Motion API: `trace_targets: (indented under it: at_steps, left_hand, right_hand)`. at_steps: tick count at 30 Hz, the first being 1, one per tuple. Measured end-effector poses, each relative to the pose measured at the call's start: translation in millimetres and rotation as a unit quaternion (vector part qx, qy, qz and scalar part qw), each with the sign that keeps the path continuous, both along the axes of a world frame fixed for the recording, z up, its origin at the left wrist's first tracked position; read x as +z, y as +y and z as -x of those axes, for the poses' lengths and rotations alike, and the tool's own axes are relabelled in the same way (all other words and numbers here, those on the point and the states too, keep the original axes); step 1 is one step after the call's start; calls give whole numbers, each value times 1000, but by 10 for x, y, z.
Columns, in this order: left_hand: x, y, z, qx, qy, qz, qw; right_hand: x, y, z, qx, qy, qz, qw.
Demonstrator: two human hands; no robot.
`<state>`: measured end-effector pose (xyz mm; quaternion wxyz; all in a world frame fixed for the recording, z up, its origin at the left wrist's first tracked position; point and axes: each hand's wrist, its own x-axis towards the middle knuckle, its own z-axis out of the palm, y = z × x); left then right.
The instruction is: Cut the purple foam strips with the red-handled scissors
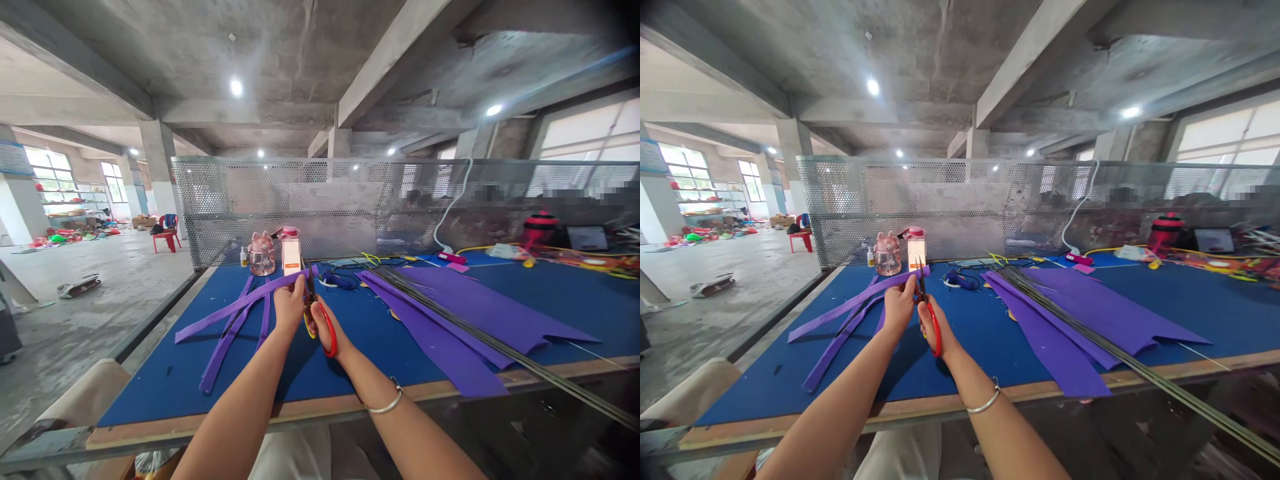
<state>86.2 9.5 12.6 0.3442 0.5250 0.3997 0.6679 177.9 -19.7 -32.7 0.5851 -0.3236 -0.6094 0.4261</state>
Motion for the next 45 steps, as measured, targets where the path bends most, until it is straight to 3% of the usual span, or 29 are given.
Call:
trace_targets:
  at_steps: [4,8,14,19,26,35,45]
  left_hand:
    - [12,-16,11,43,2,1,999]
    - [6,0,30,91,51,-45,994]
    - [-6,6,-14,-9,6,1,1000]
    - [-1,10,-34,-46,-49,26,997]
    - [12,-3,-32,-46,-48,27,997]
    - [26,1,-21,-31,-48,43,997]
    - [-2,37,-14,-28,-45,34,998]
  right_hand:
    - [-14,-8,-24,7,-11,-6,1000]
    - [-19,-13,-30,-1,-44,-27,999]
    - [-4,-16,-14,0,3,-5,1000]
    - [9,-33,-14,22,18,3,1000]
    - [34,-49,-10,10,18,4,1000]
    - [114,-102,10,-5,29,58,998]
    - [40,-58,-16,-16,1,45,999]
